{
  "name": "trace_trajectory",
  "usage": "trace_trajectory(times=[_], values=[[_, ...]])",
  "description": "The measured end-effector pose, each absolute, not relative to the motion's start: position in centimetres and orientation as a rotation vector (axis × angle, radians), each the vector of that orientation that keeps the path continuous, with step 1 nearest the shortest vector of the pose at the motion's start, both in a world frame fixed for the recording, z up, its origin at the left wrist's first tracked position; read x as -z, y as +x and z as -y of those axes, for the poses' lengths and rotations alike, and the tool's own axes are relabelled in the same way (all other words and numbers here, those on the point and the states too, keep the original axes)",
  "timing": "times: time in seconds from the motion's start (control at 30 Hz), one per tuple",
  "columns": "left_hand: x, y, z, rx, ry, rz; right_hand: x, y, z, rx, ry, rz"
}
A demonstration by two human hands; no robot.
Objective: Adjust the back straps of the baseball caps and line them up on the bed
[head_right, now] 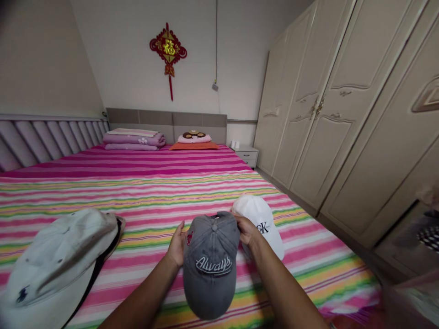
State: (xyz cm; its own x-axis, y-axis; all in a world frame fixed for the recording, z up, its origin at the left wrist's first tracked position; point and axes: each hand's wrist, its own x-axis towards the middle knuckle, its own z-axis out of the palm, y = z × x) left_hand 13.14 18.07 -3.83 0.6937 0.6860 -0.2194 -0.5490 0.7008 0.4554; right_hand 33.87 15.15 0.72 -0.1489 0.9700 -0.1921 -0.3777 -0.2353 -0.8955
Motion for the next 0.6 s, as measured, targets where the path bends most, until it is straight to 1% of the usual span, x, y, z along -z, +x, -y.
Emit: trace_trajectory(times=[0.13, 0.33, 0.47, 0.6], values=[[3.7, 13.6, -18.5, -0.675, 0.383, -0.351, -2.1, 34.2, -16.5, -1.624, -1.054, 0.873], [4.0, 15.0, -18.8, -0.748, 0.368, -0.346, -3.9, 34.8, -17.4, -1.556, -1.155, 0.948], [4.1, 15.8, -20.8, -0.718, 0.368, -0.414, -3.4, 34.6, -18.8, -1.428, -1.313, 1.012], [4.7, 16.4, -22.8, -0.669, 0.379, -0.498, -3.0, 34.7, -20.9, -1.211, -1.468, 1.084]])
